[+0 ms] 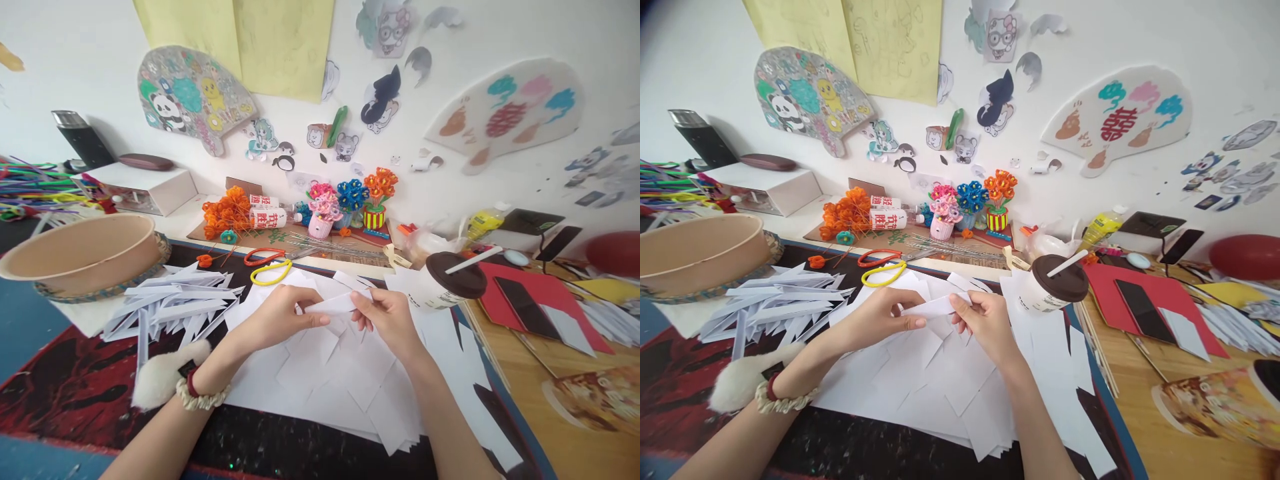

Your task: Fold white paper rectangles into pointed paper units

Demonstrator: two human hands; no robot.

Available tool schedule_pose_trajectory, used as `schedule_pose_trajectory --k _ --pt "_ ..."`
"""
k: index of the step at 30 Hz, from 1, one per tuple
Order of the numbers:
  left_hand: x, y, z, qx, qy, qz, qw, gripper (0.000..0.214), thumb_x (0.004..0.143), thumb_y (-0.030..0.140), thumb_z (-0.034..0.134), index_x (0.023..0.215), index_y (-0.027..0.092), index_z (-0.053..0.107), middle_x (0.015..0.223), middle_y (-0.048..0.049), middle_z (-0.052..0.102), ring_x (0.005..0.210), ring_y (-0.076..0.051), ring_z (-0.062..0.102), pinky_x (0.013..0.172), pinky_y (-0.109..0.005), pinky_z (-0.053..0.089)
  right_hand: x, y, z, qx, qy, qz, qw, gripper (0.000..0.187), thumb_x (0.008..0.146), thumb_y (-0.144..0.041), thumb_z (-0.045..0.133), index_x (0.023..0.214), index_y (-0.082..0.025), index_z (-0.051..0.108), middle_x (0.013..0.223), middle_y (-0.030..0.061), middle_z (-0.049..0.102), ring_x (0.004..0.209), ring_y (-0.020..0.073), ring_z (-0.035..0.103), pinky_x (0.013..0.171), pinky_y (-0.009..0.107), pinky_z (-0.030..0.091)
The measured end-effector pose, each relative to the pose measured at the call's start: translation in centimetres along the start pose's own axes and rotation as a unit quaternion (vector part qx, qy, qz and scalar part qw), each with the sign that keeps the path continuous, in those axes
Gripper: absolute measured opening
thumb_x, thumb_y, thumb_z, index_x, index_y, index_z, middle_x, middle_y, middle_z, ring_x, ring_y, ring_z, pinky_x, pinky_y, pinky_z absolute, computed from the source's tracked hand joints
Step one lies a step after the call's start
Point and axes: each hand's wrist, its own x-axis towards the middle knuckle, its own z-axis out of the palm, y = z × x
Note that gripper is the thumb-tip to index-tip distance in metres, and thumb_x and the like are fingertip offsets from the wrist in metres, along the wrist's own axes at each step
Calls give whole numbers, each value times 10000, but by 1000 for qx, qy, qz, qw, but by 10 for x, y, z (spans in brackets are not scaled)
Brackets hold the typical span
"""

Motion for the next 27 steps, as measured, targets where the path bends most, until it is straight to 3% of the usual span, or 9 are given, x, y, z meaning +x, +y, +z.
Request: schedule_pose_trajectory --k 6,10,16,21,27 --pt "4 7 17 -101 56 -28 993 248 822 322 626 649 146 642 652 -10 638 622 -120 522 568 -220 361 1 -1 9 125 -62 15 990 256 742 -419 752 743 -168 702 650 34 684 534 146 612 469 255 467" --pt "6 6 23 -156 63 -53 984 263 813 360 634 667 141 645 652 -27 648 602 -123 514 526 -217 351 1 -2 15 114 -81 27 990 250 769 -408 725 733 -163 699 617 31 679 541 140 598 495 258 476" --pt "5 8 25 -193 34 -76 978 279 794 389 660 683 133 658 646 -36 656 586 -119 518 505 -215 343 0 -1 18 105 -46 26 993 283 754 -406 735 618 -169 663 548 3 627 478 122 559 446 243 426" --pt "4 12 26 -264 24 -91 960 266 772 380 694 679 138 633 628 -17 655 558 -99 514 496 -203 339 1 0 14 90 -22 0 996 259 762 -377 728 593 -186 680 544 11 640 502 143 574 490 267 460" --pt "4 16 29 -295 12 -118 948 287 738 360 729 627 132 593 619 -33 674 542 -91 498 499 -205 343 2 -1 5 90 50 -30 994 241 768 -340 730 588 -186 684 566 22 650 516 141 549 521 276 459"
